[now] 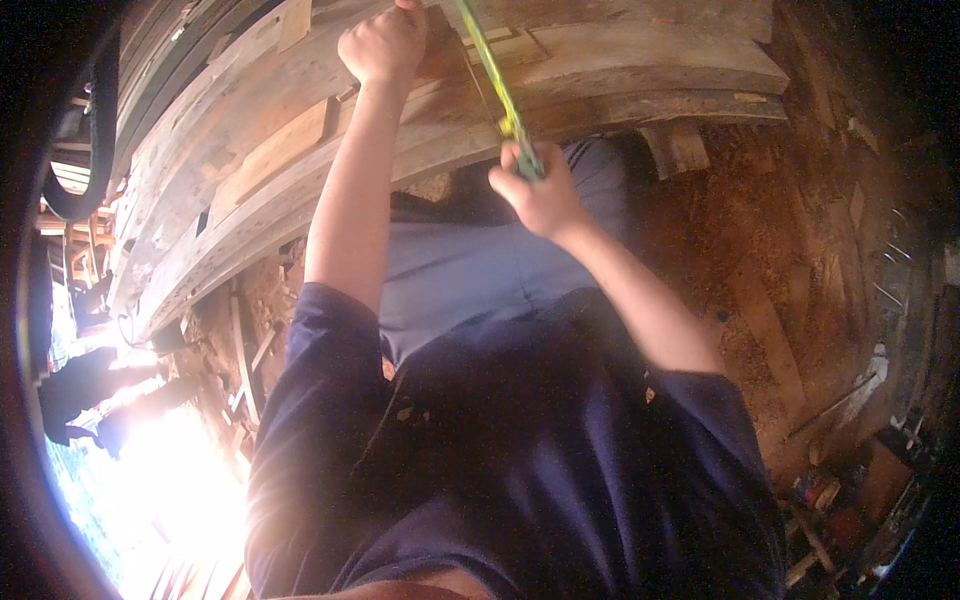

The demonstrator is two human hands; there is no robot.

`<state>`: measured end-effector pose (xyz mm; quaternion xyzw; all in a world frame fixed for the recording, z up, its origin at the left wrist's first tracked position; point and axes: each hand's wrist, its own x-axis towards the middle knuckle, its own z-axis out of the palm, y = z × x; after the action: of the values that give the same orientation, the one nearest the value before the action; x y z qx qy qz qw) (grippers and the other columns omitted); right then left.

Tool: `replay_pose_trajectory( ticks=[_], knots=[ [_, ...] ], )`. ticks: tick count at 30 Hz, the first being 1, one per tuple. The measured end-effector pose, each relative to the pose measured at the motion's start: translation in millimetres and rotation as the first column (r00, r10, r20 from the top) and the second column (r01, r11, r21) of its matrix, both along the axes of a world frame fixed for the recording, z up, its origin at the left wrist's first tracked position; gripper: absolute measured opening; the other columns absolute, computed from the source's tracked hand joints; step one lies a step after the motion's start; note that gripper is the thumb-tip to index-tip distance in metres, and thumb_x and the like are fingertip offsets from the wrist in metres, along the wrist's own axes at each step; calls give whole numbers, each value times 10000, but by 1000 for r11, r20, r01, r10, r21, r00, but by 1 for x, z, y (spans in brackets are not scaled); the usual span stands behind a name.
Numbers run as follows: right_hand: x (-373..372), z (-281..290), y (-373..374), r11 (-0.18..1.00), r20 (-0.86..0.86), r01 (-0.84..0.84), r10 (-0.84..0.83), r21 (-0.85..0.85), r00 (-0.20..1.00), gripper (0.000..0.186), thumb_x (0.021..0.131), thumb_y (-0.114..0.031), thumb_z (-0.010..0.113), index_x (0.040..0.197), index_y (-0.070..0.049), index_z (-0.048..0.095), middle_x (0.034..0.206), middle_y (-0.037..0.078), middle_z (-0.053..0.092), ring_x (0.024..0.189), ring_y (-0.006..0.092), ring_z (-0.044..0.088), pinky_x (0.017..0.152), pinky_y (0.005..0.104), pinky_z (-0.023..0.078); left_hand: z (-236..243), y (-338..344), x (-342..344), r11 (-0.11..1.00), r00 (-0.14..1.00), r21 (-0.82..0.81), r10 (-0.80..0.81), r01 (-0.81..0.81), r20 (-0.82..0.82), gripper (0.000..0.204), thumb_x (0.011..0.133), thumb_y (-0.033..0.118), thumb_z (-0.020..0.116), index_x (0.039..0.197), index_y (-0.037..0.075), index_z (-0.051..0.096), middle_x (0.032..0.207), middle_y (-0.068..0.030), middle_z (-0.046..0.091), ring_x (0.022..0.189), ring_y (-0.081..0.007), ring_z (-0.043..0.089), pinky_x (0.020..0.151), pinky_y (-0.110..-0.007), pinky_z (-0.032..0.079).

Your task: The person sits on the ground and uses a hand saw to cut small wooden blocks on a wooden workbench. They repeatedly position the blocks, saw through them, and place the cut pieces aside.

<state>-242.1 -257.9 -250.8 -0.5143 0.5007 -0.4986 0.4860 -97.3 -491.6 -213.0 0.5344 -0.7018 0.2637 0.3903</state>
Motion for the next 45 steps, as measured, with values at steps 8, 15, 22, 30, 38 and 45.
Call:
replay_pose_trajectory(
  ticks=[8,15,22,30,38,45],
  knots=[
    [-21,40,39,991,243,-9,-25,136,970,226,890,-89,677,714,-101,535,593,-14,528,517,73,469,482,280,347,-1,3,0,996,997,-77,-44,39,-66,478,954,259,588,497,125,625,551,-116,662,512,-296,666,590,-426,529],
    [-9,73,-11,994,382,98,-70,-54,922,211,906,-10,644,754,-91,522,611,-22,496,509,71,451,487,279,351,1,6,0,989,995,-131,-77,69,-58,460,941,235,604,494,131,612,549,-109,655,502,-294,655,574,-429,521],
    [26,33,-65,982,331,126,-166,138,929,153,890,2,654,808,-82,555,658,-9,532,531,78,461,527,291,402,3,5,1,991,997,-122,-64,58,-40,451,945,237,605,507,129,608,569,-110,664,505,-292,653,581,-427,521],
    [10,5,-33,997,166,67,-71,32,984,256,878,-60,663,690,-92,492,593,-26,475,529,62,452,503,272,338,-1,2,4,996,995,-56,-78,75,-56,453,956,254,584,525,123,625,588,-118,676,533,-305,670,596,-436,530],
    [-27,40,39,978,432,-53,-39,200,901,209,892,-34,672,738,-96,545,595,-27,477,513,72,455,489,266,345,-4,-5,1,999,999,-37,-34,33,-27,466,961,263,569,526,110,635,609,-134,689,540,-310,676,597,-442,530],
    [-18,96,0,998,338,44,-28,-38,941,249,950,-31,632,756,-93,489,611,-32,439,507,67,415,508,278,347,-3,1,1,989,996,-135,-68,61,-54,449,940,236,602,505,125,619,577,-119,673,509,-296,658,582,-437,518]
  ],
)
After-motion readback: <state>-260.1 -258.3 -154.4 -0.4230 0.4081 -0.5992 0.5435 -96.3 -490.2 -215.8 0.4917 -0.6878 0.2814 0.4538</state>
